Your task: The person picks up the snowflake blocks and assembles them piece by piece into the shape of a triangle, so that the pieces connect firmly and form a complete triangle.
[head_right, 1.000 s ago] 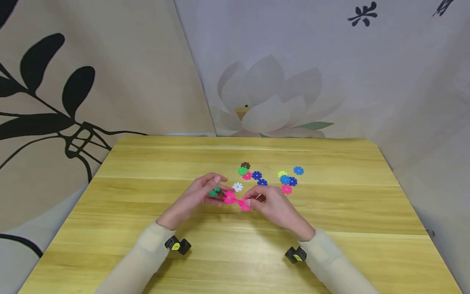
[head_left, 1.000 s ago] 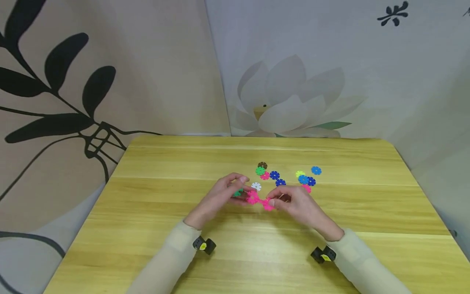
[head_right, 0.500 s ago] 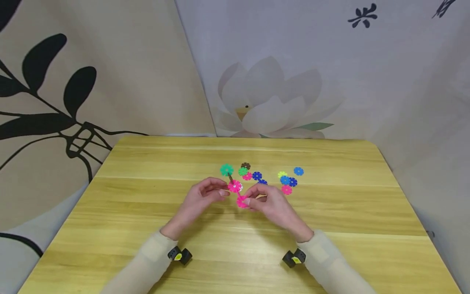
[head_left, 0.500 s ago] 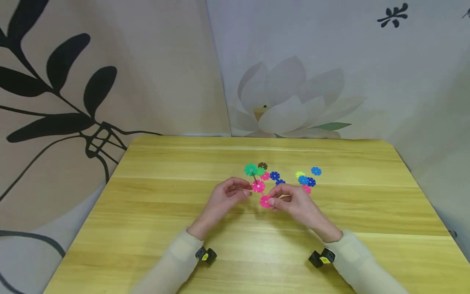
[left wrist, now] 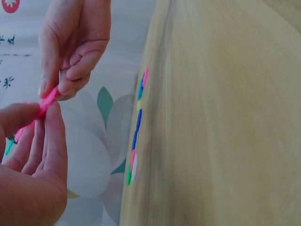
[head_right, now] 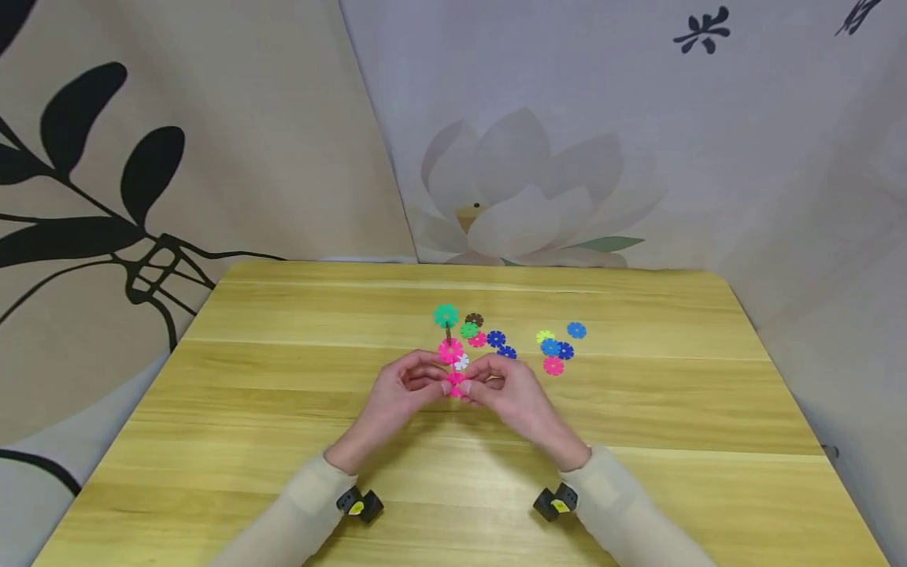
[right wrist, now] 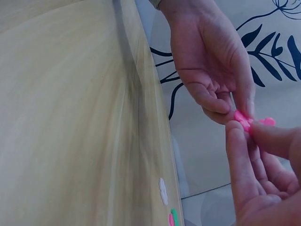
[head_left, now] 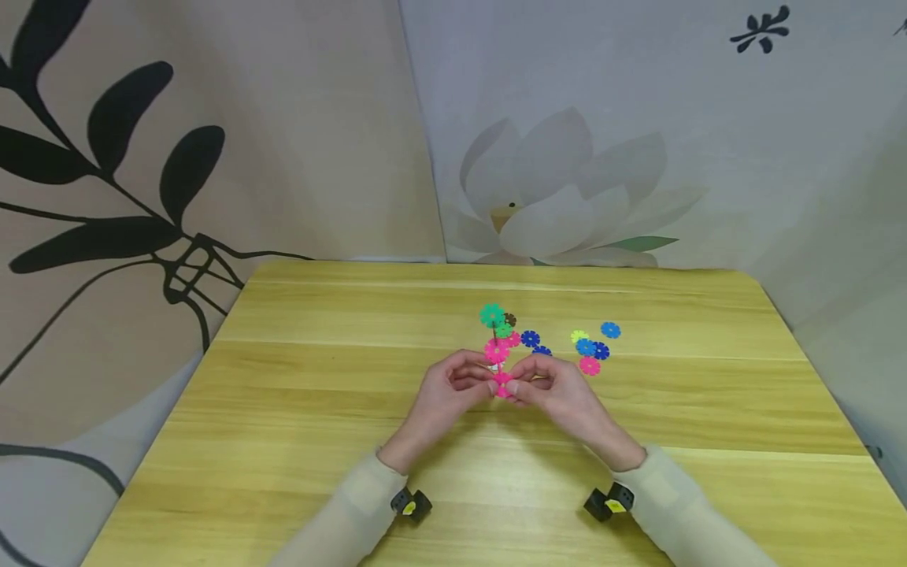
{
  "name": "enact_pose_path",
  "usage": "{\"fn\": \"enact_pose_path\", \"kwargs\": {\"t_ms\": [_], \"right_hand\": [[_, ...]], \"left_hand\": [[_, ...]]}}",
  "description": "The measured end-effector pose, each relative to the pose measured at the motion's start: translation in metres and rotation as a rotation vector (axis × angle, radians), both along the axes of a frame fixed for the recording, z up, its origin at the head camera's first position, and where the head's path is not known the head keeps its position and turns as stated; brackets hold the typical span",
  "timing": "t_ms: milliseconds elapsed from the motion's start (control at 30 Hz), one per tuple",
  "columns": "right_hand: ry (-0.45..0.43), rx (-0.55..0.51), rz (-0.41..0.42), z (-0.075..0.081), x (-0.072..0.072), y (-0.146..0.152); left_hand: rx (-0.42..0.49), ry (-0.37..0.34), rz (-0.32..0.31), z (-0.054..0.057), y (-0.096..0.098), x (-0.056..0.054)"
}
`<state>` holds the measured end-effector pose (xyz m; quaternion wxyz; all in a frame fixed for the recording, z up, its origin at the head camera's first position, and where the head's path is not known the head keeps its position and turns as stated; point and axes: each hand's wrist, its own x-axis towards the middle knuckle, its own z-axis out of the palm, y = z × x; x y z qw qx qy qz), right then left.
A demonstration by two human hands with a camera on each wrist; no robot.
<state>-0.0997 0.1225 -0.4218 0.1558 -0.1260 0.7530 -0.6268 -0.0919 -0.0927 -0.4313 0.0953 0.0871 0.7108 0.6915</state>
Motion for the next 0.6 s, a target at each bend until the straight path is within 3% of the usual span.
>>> {"fn": "enact_pose_path", "kwargs": {"t_ms": [100, 300, 600], "right_hand": [[0.02, 0.031, 0.0, -0.001, 0.0, 0.0], [0.144, 0.193, -0.053, -0.003, -0.003, 0.014], [0.328, 0.404, -0.145, -0.002, -0.025, 0.056]], "left_hand": [[0.0, -0.008, 0.017, 0.0, 0.0, 0.0], [-0.017, -0.031, 0.053, -0.003, -0.003, 0.002], [-0.014, -0.039, 0.104, -0.002, -0.011, 0.003]]}}
